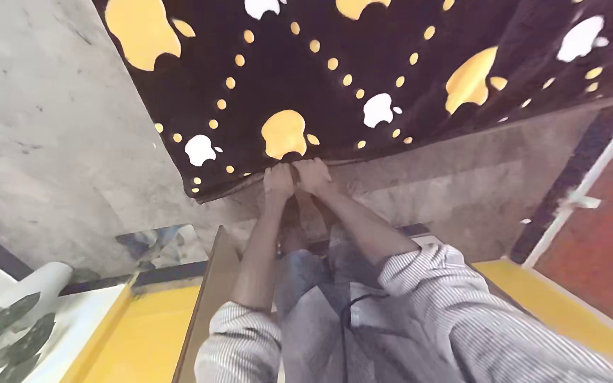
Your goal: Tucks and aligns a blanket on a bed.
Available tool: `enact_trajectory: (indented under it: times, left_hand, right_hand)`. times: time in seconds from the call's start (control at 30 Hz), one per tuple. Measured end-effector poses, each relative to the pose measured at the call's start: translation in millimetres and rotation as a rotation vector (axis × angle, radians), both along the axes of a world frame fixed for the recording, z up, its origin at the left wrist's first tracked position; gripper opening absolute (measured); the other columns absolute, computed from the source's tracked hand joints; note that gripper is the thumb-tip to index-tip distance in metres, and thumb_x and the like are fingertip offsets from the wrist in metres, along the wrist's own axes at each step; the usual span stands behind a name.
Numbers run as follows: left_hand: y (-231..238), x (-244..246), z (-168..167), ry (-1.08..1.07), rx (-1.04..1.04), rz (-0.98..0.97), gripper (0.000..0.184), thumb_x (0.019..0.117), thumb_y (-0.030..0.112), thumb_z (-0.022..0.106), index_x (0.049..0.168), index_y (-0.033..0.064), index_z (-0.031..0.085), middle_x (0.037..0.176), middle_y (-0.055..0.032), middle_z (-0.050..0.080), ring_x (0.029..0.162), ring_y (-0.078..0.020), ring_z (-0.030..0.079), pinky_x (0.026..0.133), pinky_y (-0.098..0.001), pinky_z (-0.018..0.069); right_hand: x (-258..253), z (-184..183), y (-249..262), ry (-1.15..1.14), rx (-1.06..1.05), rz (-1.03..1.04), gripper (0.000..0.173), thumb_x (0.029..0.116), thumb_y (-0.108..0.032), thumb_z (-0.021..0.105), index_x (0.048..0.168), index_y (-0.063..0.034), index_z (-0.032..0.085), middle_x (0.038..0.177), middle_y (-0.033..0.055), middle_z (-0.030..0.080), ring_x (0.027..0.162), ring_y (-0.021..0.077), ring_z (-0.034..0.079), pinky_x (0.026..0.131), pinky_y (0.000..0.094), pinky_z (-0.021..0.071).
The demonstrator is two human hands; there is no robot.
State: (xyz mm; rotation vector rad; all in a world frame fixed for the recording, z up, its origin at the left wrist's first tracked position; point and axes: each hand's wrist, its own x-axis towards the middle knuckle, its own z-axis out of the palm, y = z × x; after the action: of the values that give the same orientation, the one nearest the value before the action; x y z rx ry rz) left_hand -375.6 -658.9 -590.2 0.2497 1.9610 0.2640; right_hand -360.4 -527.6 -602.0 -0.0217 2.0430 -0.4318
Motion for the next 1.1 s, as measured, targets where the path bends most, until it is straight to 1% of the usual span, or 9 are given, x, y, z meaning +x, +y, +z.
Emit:
enact_trajectory:
  times: [0.1, 0.27, 0.37, 0.5, 0.67, 0.8, 0.97, 1.03, 1.1]
  left_hand:
    - [11.6, -41.8, 10.3, -0.266, -0.125, -0.015, 0.046, 0.0957, 0.044, 0.063, 0.125, 0.0086, 0.068, 0.125, -0.0195, 0.068, 0.118, -0.0388, 0.064, 0.098, -0.064, 0.0484]
    - [8.7, -33.1, 12.6, -0.262, -0.101, -0.036, 0.046, 0.0949, 0.037, 0.067, 0.129, 0.0067, 0.066, 0.126, -0.0229, 0.067, 0.12, -0.0422, 0.062, 0.102, -0.0659, 0.045]
    - [-2.5, -36.0, 9.4, -0.146, -0.008, 0.043, 0.047, 0.0888, 0.031, 0.074, 0.128, 0.007, 0.066, 0.12, -0.0236, 0.069, 0.112, -0.0447, 0.065, 0.097, -0.0683, 0.047]
    - [-14.9, -10.2, 19.9, -0.039, 0.106, 0.089, 0.052, 0.0877, 0.022, 0.076, 0.135, 0.0053, 0.06, 0.131, -0.0205, 0.065, 0.12, -0.0414, 0.062, 0.102, -0.0635, 0.047]
    - [-13.5, 38.5, -5.4, 0.239, 0.096, 0.034, 0.057, 0.1009, 0.015, 0.052, 0.156, 0.0044, 0.04, 0.16, -0.0138, 0.043, 0.15, -0.0281, 0.038, 0.126, -0.0487, 0.0234]
    - [-16.6, 50.4, 5.6, 0.22, 0.02, 0.007, 0.059, 0.1031, 0.012, 0.048, 0.16, 0.0036, 0.032, 0.165, -0.0147, 0.034, 0.154, -0.0316, 0.029, 0.127, -0.0548, 0.0153]
    - [-16.0, 13.5, 4.4, 0.071, -0.084, -0.038, 0.048, 0.099, 0.012, 0.058, 0.145, 0.002, 0.05, 0.142, -0.0198, 0.058, 0.133, -0.0373, 0.053, 0.114, -0.0583, 0.0358]
    - [-11.0, -11.4, 16.6, -0.024, -0.079, 0.011, 0.036, 0.094, 0.021, 0.069, 0.121, -0.0016, 0.065, 0.121, -0.0244, 0.067, 0.115, -0.0424, 0.063, 0.097, -0.0632, 0.0477]
    - [-6.2, -37.4, 20.6, -0.193, -0.14, 0.022, 0.045, 0.0907, 0.04, 0.073, 0.112, 0.0004, 0.071, 0.119, -0.0238, 0.068, 0.114, -0.0414, 0.065, 0.096, -0.0642, 0.0492]
  right_hand:
    - [-4.0, 10.8, 4.9, 0.051, -0.046, -0.056, 0.039, 0.0876, -0.025, 0.069, 0.125, -0.0142, 0.07, 0.115, 0.014, 0.073, 0.107, 0.0367, 0.07, 0.088, 0.0617, 0.0545]
    - [43.5, 19.0, 5.0, 0.194, -0.082, -0.083, 0.066, 0.0862, -0.013, 0.072, 0.149, -0.0101, 0.052, 0.149, 0.0114, 0.056, 0.142, 0.028, 0.048, 0.124, 0.0533, 0.0265]
    - [10.1, 6.3, -1.1, 0.081, -0.014, -0.046, 0.067, 0.0823, -0.024, 0.079, 0.143, -0.0079, 0.056, 0.143, 0.0145, 0.059, 0.136, 0.0324, 0.052, 0.12, 0.0564, 0.0296]
    - [-20.2, 2.9, -3.5, -0.174, 0.04, -0.028, 0.042, 0.0942, -0.033, 0.065, 0.129, -0.0082, 0.067, 0.127, 0.0199, 0.067, 0.121, 0.0405, 0.062, 0.105, 0.0643, 0.0423]
    - [-40.7, -8.8, 1.8, -0.26, 0.084, -0.065, 0.038, 0.0998, -0.042, 0.058, 0.12, -0.0132, 0.072, 0.12, 0.0219, 0.07, 0.112, 0.0453, 0.066, 0.088, 0.0705, 0.0508]
    - [-7.2, -12.3, 12.0, -0.1, -0.04, -0.016, 0.037, 0.0921, -0.015, 0.065, 0.129, -0.013, 0.068, 0.125, 0.0157, 0.07, 0.119, 0.0376, 0.064, 0.104, 0.0627, 0.0444]
    - [28.0, 7.9, -14.1, 0.261, -0.009, -0.155, 0.051, 0.0812, -0.001, 0.075, 0.131, -0.0064, 0.067, 0.125, 0.0164, 0.069, 0.119, 0.0382, 0.063, 0.105, 0.0574, 0.0479]
    - [31.1, 13.1, -24.8, 0.302, 0.031, -0.127, 0.052, 0.0791, -0.002, 0.079, 0.13, -0.0018, 0.065, 0.122, 0.0183, 0.068, 0.117, 0.0392, 0.062, 0.104, 0.0542, 0.0487]
    - [30.5, 13.1, -27.9, 0.291, 0.044, -0.088, 0.051, 0.0795, -0.007, 0.08, 0.128, -0.0005, 0.066, 0.122, 0.0188, 0.068, 0.117, 0.0393, 0.063, 0.105, 0.0543, 0.0476]
